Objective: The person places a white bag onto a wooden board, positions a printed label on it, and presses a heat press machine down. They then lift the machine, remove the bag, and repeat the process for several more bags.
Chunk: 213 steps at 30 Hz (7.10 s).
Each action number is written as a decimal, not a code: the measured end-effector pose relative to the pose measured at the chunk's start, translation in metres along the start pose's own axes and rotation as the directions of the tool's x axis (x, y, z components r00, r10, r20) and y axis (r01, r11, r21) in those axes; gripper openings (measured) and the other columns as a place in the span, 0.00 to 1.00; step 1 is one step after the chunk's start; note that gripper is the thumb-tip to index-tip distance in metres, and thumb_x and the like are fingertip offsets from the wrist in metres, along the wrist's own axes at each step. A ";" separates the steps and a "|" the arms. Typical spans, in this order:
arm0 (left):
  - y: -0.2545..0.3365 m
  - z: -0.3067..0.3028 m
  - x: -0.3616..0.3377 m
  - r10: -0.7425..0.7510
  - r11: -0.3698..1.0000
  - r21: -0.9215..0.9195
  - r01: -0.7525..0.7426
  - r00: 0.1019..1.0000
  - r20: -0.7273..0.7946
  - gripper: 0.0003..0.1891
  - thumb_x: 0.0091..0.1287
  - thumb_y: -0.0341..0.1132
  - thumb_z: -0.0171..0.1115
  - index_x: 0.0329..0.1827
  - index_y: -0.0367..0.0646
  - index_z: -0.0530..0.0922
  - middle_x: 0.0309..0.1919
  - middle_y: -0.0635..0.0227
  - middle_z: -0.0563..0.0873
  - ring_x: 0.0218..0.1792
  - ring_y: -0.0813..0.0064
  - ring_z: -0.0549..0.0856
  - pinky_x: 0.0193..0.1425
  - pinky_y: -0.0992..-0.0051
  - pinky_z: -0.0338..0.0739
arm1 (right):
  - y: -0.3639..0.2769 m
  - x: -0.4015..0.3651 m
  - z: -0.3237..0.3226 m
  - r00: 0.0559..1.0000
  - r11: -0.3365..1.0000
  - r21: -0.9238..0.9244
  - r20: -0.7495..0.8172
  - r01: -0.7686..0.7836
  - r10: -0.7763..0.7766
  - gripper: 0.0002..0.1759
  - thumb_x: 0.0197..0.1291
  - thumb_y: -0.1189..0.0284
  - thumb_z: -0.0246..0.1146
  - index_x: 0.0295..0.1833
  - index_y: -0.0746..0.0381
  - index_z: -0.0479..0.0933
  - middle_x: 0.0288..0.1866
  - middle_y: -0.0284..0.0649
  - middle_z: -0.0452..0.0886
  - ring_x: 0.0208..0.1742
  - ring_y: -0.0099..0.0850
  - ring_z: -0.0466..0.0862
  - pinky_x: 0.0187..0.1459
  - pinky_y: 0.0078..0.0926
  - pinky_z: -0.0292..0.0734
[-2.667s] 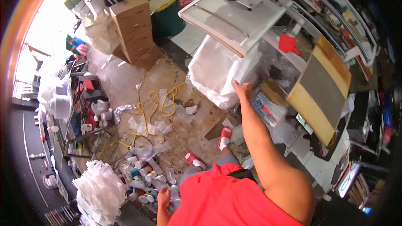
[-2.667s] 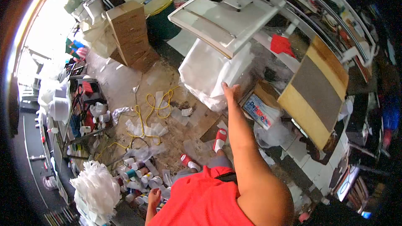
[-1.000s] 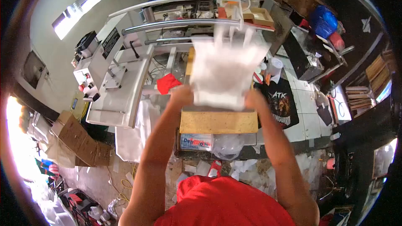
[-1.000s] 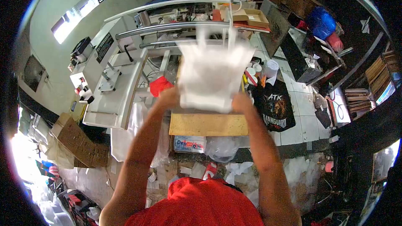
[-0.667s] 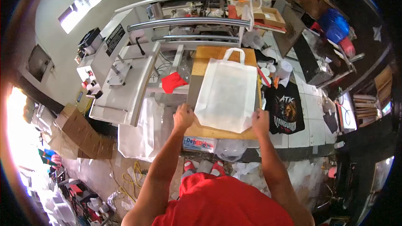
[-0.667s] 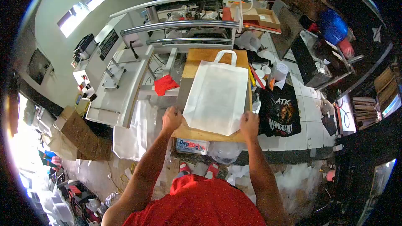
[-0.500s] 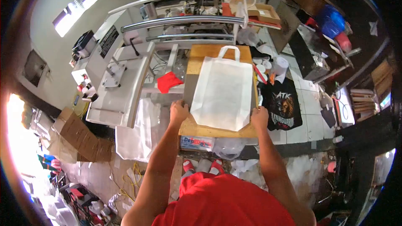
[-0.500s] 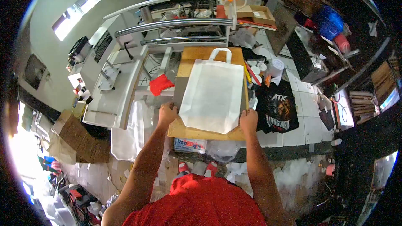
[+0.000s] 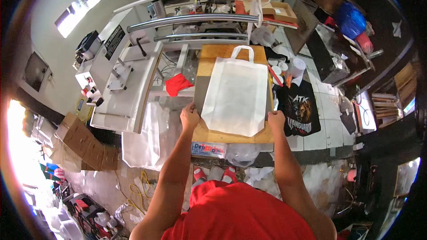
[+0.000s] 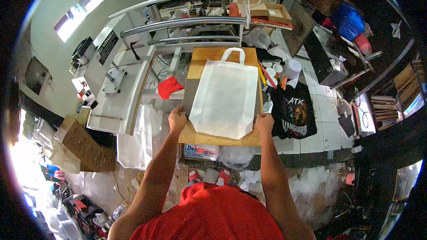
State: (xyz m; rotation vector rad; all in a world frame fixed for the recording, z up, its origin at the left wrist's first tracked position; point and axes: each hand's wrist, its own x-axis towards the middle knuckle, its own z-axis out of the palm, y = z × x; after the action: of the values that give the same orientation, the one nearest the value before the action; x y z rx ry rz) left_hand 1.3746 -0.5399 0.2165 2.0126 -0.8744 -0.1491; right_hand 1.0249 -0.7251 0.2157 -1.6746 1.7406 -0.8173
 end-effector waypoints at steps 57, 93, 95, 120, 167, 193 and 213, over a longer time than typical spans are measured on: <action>0.051 -0.017 -0.033 0.053 0.944 0.325 -0.051 0.999 0.004 0.20 0.63 0.41 0.65 0.54 0.39 0.77 0.52 0.46 0.82 0.55 0.43 0.80 0.61 0.52 0.75 | -0.042 -0.092 -0.020 0.999 0.973 -0.229 -0.027 0.040 -0.047 0.26 0.58 0.59 0.69 0.58 0.63 0.78 0.48 0.51 0.83 0.51 0.51 0.82 0.57 0.50 0.74; 0.013 -0.020 -0.083 -0.074 0.995 -0.055 0.085 0.982 0.175 0.18 0.60 0.35 0.65 0.54 0.40 0.81 0.32 0.57 0.89 0.34 0.61 0.89 0.45 0.64 0.83 | 0.024 -0.093 0.005 0.890 0.895 0.008 -0.114 0.445 -0.442 0.16 0.57 0.77 0.62 0.52 0.66 0.75 0.39 0.53 0.81 0.42 0.54 0.81 0.46 0.51 0.76; 0.012 -0.021 -0.082 -0.075 0.997 -0.017 0.080 0.979 0.187 0.19 0.60 0.35 0.65 0.54 0.40 0.81 0.32 0.57 0.89 0.34 0.62 0.89 0.45 0.64 0.83 | 0.023 -0.093 0.005 0.892 0.898 -0.010 -0.114 0.439 -0.437 0.16 0.57 0.78 0.62 0.52 0.67 0.75 0.39 0.54 0.81 0.42 0.54 0.81 0.45 0.51 0.76; -0.247 -0.245 -0.452 -0.537 0.832 0.477 0.284 0.627 0.564 0.15 0.67 0.40 0.59 0.51 0.40 0.80 0.48 0.45 0.85 0.52 0.41 0.83 0.56 0.52 0.79 | 0.128 -0.234 0.218 0.843 0.870 -0.297 0.493 0.394 -0.214 0.16 0.59 0.64 0.71 0.45 0.64 0.79 0.46 0.54 0.83 0.50 0.53 0.82 0.52 0.48 0.77; 0.052 0.009 0.032 -0.061 0.986 -0.132 0.102 0.956 0.285 0.16 0.61 0.35 0.69 0.51 0.39 0.84 0.37 0.57 0.90 0.40 0.62 0.90 0.47 0.65 0.82 | -0.057 -0.032 0.003 0.929 0.908 0.199 -0.125 0.368 -0.349 0.26 0.62 0.74 0.67 0.65 0.66 0.72 0.55 0.49 0.80 0.52 0.39 0.81 0.51 0.36 0.80; 0.050 0.023 -0.037 0.394 0.849 0.282 -0.447 0.891 0.227 0.27 0.66 0.38 0.60 0.69 0.42 0.75 0.71 0.59 0.73 0.71 0.50 0.69 0.74 0.52 0.63 | -0.041 -0.037 0.040 0.666 0.665 -0.178 -0.062 0.726 -0.744 0.20 0.52 0.76 0.69 0.52 0.63 0.78 0.56 0.48 0.78 0.59 0.51 0.75 0.60 0.49 0.72; 0.050 0.018 -0.034 0.363 0.856 0.278 -0.437 0.889 0.279 0.30 0.66 0.39 0.60 0.73 0.44 0.71 0.73 0.58 0.71 0.72 0.49 0.68 0.75 0.51 0.64 | -0.041 -0.035 0.042 0.696 0.693 -0.177 -0.054 0.699 -0.716 0.22 0.54 0.76 0.69 0.56 0.62 0.78 0.59 0.50 0.77 0.61 0.52 0.75 0.63 0.49 0.71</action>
State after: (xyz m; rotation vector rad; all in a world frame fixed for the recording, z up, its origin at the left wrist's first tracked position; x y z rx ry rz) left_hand 1.3155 -0.5477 0.2370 2.0917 -1.5329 0.0212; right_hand 1.0842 -0.6922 0.2201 -2.5061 1.1964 -1.1604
